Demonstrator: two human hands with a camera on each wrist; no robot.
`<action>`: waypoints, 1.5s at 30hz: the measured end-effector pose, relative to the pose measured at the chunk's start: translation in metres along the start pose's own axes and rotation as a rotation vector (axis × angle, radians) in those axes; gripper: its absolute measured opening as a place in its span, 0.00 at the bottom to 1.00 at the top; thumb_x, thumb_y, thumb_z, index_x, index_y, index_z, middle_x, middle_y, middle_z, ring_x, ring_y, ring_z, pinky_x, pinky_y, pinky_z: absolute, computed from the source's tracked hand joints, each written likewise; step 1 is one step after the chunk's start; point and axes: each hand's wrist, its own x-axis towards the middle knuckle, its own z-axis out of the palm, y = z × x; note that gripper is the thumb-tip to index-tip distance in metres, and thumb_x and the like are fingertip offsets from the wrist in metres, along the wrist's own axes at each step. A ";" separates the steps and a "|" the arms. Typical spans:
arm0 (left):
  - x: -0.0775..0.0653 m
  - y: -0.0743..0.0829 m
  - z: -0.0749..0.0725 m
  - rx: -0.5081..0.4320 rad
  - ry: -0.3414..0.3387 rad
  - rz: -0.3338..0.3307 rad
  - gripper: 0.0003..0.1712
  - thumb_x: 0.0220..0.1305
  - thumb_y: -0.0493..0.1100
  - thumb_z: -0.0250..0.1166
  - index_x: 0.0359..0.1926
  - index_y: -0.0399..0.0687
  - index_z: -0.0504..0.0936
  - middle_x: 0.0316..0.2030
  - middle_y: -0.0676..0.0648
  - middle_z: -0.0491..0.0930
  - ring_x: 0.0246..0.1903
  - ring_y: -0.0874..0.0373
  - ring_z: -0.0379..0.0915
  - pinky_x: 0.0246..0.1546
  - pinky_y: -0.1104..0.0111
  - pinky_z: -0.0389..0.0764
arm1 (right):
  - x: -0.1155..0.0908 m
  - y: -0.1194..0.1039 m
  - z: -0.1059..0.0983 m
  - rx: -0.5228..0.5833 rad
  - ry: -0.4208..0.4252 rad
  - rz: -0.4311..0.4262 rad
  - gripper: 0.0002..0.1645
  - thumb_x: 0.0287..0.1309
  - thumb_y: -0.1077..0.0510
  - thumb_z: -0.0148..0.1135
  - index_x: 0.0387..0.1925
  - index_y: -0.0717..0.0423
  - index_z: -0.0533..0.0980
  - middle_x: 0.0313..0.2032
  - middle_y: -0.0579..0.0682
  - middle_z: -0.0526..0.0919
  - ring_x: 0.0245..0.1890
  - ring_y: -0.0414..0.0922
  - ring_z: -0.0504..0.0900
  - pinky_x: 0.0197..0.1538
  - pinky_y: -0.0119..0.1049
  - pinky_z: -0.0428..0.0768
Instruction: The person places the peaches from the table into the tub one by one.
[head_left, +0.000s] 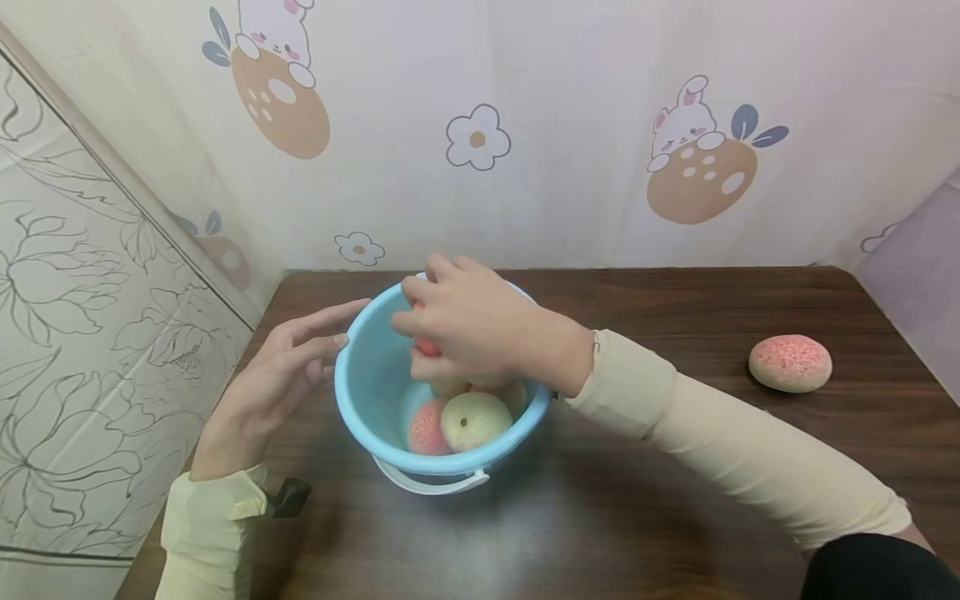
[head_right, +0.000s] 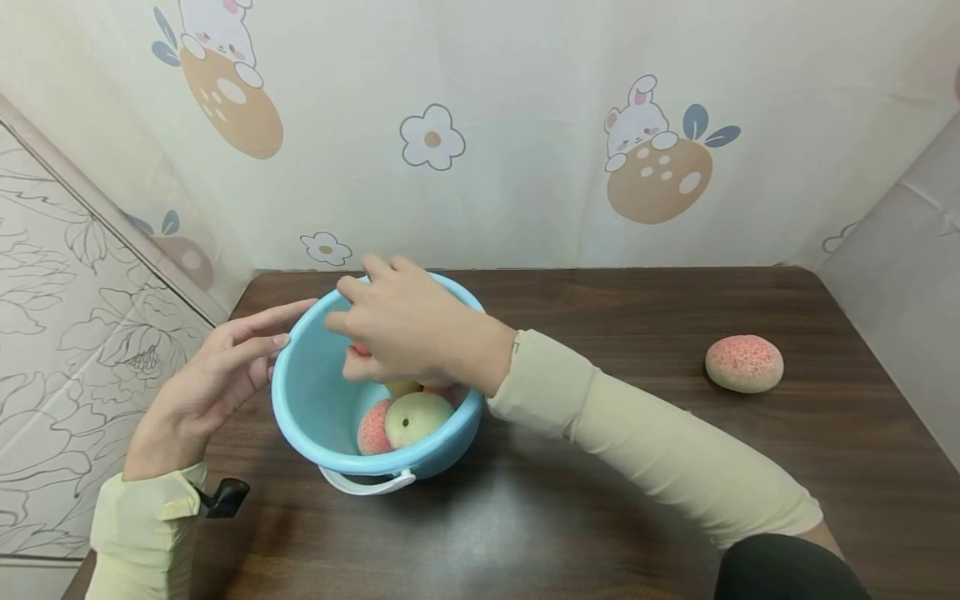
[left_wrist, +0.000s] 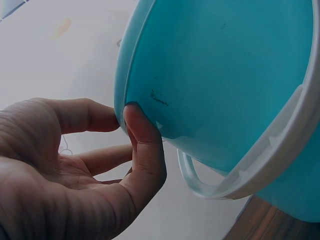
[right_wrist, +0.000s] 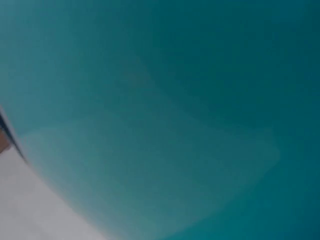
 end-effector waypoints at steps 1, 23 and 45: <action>0.000 0.000 0.000 0.004 0.002 0.001 0.28 0.78 0.33 0.53 0.76 0.44 0.69 0.69 0.45 0.76 0.50 0.58 0.86 0.50 0.66 0.88 | 0.001 -0.001 0.001 -0.002 -0.013 -0.008 0.06 0.55 0.51 0.58 0.26 0.44 0.77 0.28 0.44 0.74 0.34 0.48 0.70 0.33 0.39 0.68; -0.001 -0.001 0.001 0.015 0.013 0.009 0.28 0.78 0.34 0.54 0.76 0.44 0.69 0.71 0.45 0.74 0.51 0.59 0.87 0.52 0.63 0.89 | 0.008 -0.015 0.009 0.086 -0.257 -0.118 0.16 0.68 0.42 0.66 0.51 0.42 0.84 0.43 0.45 0.80 0.43 0.48 0.72 0.44 0.39 0.76; -0.001 0.001 0.001 0.023 0.016 0.006 0.28 0.78 0.35 0.55 0.76 0.44 0.69 0.71 0.46 0.74 0.53 0.58 0.87 0.53 0.61 0.89 | 0.005 -0.025 0.011 0.136 -0.405 -0.092 0.22 0.70 0.41 0.64 0.60 0.42 0.79 0.50 0.45 0.79 0.47 0.46 0.73 0.49 0.37 0.78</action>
